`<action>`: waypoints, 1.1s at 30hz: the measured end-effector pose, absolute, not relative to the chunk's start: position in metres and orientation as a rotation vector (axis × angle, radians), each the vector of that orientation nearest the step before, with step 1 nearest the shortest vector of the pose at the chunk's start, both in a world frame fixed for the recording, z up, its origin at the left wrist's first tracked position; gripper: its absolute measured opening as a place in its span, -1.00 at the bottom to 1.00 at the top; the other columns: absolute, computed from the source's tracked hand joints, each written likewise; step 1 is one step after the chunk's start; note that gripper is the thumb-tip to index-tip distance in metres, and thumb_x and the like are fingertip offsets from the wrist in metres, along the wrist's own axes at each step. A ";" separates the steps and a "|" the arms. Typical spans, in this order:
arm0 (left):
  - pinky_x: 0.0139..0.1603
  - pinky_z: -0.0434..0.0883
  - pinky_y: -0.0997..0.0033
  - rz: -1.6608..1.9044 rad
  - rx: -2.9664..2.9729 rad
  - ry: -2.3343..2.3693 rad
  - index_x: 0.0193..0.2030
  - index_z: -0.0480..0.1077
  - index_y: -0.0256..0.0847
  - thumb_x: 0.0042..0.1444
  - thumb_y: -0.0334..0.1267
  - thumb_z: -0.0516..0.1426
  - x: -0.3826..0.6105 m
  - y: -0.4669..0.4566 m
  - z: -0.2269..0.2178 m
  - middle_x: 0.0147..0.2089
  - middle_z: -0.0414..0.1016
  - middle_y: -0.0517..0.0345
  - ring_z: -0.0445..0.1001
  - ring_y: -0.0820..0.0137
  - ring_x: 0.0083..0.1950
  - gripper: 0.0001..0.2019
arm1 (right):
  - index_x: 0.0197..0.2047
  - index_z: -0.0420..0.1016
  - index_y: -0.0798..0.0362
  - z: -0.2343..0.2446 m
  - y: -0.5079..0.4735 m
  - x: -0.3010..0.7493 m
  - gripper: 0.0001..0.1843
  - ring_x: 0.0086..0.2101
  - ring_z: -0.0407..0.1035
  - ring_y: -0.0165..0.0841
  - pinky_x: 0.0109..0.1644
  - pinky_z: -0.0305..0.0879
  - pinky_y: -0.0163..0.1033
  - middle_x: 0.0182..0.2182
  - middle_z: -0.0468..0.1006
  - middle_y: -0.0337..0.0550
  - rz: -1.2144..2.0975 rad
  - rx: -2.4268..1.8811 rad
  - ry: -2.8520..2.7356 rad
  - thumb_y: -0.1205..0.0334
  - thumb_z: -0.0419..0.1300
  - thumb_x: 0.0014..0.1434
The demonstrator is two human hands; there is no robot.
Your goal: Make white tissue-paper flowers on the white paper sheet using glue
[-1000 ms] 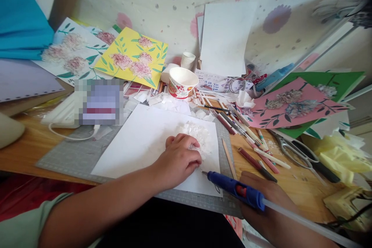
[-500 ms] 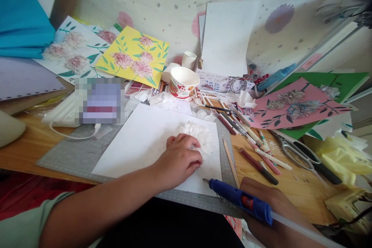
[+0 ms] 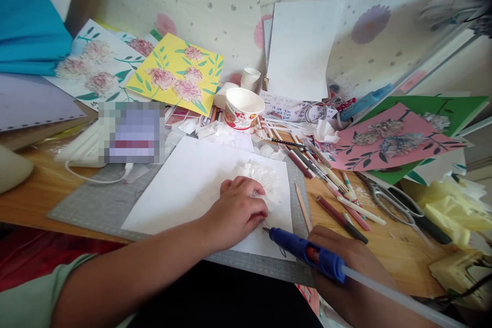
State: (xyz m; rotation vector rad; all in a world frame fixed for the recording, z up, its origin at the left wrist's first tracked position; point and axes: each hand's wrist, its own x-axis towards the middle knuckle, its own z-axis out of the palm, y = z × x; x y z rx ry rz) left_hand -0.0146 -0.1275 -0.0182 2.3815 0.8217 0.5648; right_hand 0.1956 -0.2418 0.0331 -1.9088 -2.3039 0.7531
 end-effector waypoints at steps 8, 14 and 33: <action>0.04 0.13 0.04 0.569 2.373 0.823 -0.37 0.54 -0.09 0.10 -0.40 0.23 -0.015 -0.128 -0.018 -0.01 0.39 0.13 0.27 0.20 0.08 -0.89 | -0.48 0.20 -0.01 0.031 -0.239 0.191 -0.85 -0.45 0.30 -0.37 -0.42 0.05 -0.29 -0.45 0.40 -0.26 0.737 -2.013 -2.252 0.43 0.05 0.01; 0.04 0.12 0.04 0.580 2.382 0.821 -0.38 0.54 -0.10 0.10 -0.38 0.23 -0.014 -0.127 -0.018 0.00 0.39 0.12 0.27 0.20 0.09 -0.90 | -0.49 0.22 -0.01 0.035 -0.243 0.196 -0.86 -0.46 0.31 -0.37 -0.42 0.06 -0.30 -0.46 0.40 -0.26 0.787 -1.994 -2.257 0.42 0.05 0.00; 0.05 0.13 0.02 0.558 2.384 0.830 -0.37 0.54 -0.09 0.10 -0.40 0.21 -0.015 -0.127 -0.016 0.00 0.39 0.10 0.27 0.18 0.09 -0.88 | -0.49 0.23 -0.02 0.037 -0.240 0.193 -0.88 -0.46 0.30 -0.35 -0.41 0.12 -0.28 -0.47 0.38 -0.24 0.736 -2.077 -2.233 0.31 0.06 0.07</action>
